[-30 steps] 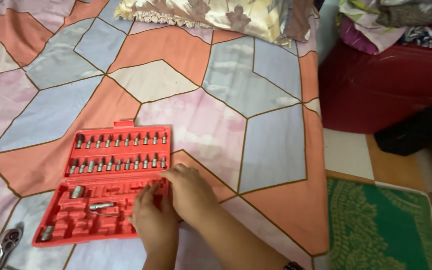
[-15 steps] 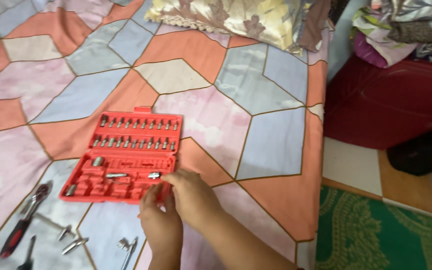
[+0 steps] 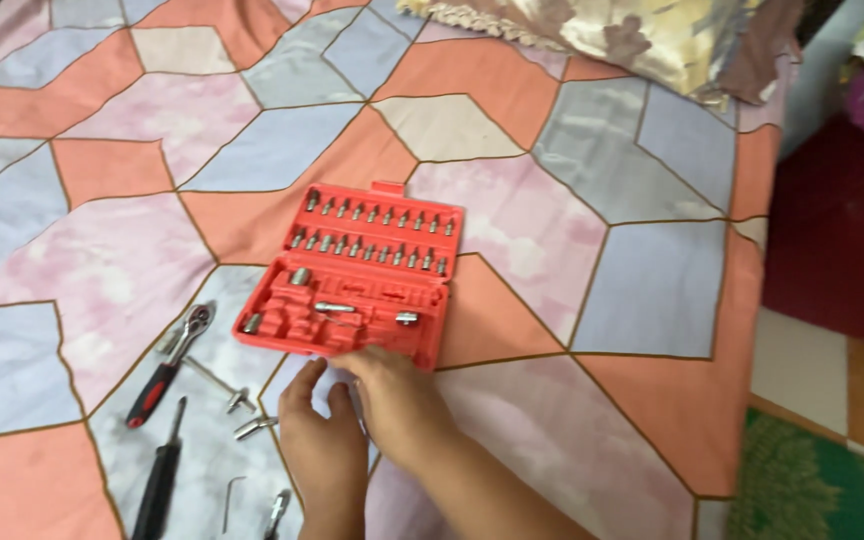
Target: Organizing and testing various socket wrench bits and handles within a toolkit case on a bed.
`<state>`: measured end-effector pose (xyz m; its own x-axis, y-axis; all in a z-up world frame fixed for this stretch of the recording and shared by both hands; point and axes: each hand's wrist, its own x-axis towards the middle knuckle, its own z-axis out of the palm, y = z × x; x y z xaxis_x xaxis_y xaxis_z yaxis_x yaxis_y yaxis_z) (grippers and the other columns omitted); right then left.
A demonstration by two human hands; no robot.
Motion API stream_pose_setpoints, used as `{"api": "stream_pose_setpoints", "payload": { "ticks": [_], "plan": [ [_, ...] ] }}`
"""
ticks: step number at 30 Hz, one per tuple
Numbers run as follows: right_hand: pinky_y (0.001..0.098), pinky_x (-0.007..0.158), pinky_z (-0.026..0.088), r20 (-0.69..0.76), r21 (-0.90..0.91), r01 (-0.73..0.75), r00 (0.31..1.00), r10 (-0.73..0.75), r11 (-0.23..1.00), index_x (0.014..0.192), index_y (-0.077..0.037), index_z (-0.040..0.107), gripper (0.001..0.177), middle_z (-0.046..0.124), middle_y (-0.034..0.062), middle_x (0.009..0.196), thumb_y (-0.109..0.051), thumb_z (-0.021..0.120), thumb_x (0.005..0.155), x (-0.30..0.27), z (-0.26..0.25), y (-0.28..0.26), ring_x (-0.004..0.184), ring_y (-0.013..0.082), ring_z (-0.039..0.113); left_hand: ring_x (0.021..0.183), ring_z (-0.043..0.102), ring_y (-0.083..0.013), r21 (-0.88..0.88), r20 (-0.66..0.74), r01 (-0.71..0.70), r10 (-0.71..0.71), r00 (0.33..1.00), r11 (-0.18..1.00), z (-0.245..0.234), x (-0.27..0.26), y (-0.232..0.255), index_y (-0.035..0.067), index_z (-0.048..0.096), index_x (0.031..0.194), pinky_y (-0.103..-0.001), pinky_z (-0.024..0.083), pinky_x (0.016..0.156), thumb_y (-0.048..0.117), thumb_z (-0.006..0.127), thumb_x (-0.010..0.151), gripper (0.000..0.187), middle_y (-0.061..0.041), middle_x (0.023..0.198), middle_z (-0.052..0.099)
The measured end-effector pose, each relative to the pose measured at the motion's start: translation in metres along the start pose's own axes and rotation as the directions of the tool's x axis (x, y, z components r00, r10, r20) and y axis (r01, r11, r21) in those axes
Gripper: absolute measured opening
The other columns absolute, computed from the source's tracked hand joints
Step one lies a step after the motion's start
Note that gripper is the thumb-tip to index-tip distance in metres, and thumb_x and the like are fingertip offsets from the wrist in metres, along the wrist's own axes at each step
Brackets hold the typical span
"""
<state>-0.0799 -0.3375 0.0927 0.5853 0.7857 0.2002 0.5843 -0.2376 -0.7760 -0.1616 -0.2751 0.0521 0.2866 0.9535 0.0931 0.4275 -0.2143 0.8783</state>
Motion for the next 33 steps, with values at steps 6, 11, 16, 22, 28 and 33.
{"api": "stream_pose_setpoints", "payload": {
  "ticks": [6, 11, 16, 22, 28, 33],
  "plan": [
    [0.0455, 0.095, 0.051, 0.069, 0.031, 0.074, 0.995, -0.076, 0.997, 0.115, -0.006, 0.071, 0.033, 0.070, 0.0163, 0.114, 0.003, 0.060, 0.085, 0.011, 0.053, -0.012, 0.109, 0.0370, 0.065, 0.110, 0.064, -0.0388, 0.131, -0.091, -0.005, 0.017, 0.996, 0.991, -0.034, 0.032, -0.056, 0.003, 0.070, 0.122, -0.045, 0.050, 0.094, 0.008, 0.067, 0.083, 0.039, -0.021, 0.118, 0.067],
    [0.0435, 0.095, 0.050, 0.142, 0.045, -0.023, 0.990, 0.016, 0.999, 0.116, -0.008, 0.071, 0.033, 0.069, 0.0139, 0.113, 0.001, 0.061, 0.087, 0.025, 0.085, -0.032, 0.111, 0.0353, 0.063, 0.104, 0.063, -0.0415, 0.302, -0.084, 0.013, 0.013, 0.996, 0.953, -0.058, 0.051, -0.092, 0.005, 0.074, 0.114, -0.049, 0.049, 0.094, 0.009, 0.072, 0.079, 0.036, -0.022, 0.111, 0.066],
    [0.0426, 0.099, 0.050, 0.139, 0.015, -0.005, 0.990, 0.003, 1.000, 0.121, -0.008, 0.069, 0.039, 0.066, 0.0143, 0.122, 0.003, 0.060, 0.085, 0.036, 0.122, -0.029, 0.117, 0.0349, 0.061, 0.102, 0.062, -0.0412, 0.282, -0.039, 0.031, -0.021, 0.999, 0.959, -0.069, 0.061, -0.100, 0.006, 0.076, 0.105, -0.049, 0.048, 0.095, 0.013, 0.076, 0.076, 0.030, -0.021, 0.107, 0.068],
    [0.0464, 0.101, 0.045, 0.213, -0.181, 0.007, 0.976, 0.032, 0.983, 0.142, -0.023, 0.061, 0.060, 0.050, 0.0221, 0.144, 0.001, 0.053, 0.088, 0.041, 0.160, -0.029, 0.123, 0.0438, 0.054, 0.105, 0.060, -0.0409, 0.249, -0.183, -0.036, 0.083, 0.980, 0.968, -0.083, 0.076, -0.123, 0.005, 0.069, 0.117, -0.050, 0.050, 0.095, 0.009, 0.064, 0.092, 0.025, -0.021, 0.115, 0.062],
    [0.0485, 0.102, 0.045, 0.350, -0.471, 0.004, 0.919, 0.183, 0.882, 0.143, -0.028, 0.058, 0.056, 0.044, 0.0221, 0.150, -0.007, 0.053, 0.091, 0.051, 0.182, -0.029, 0.127, 0.0496, 0.051, 0.101, 0.057, -0.0454, 0.660, -0.270, 0.165, 0.027, 0.963, 0.733, -0.107, 0.096, -0.108, 0.007, 0.070, 0.107, -0.056, 0.046, 0.074, 0.028, 0.082, 0.071, 0.043, -0.021, 0.109, 0.064],
    [0.0478, 0.108, 0.044, 0.314, -0.560, 0.135, 0.948, 0.059, 0.817, 0.139, -0.024, 0.063, 0.051, 0.050, 0.0272, 0.143, -0.011, 0.055, 0.090, 0.049, 0.208, -0.002, 0.119, 0.0445, 0.059, 0.094, 0.065, -0.0412, 0.584, -0.104, 0.134, -0.089, 0.991, 0.800, -0.109, 0.100, -0.130, 0.008, 0.068, 0.100, -0.053, 0.051, 0.082, 0.035, 0.075, 0.088, 0.030, -0.016, 0.098, 0.071]
  ]
}}
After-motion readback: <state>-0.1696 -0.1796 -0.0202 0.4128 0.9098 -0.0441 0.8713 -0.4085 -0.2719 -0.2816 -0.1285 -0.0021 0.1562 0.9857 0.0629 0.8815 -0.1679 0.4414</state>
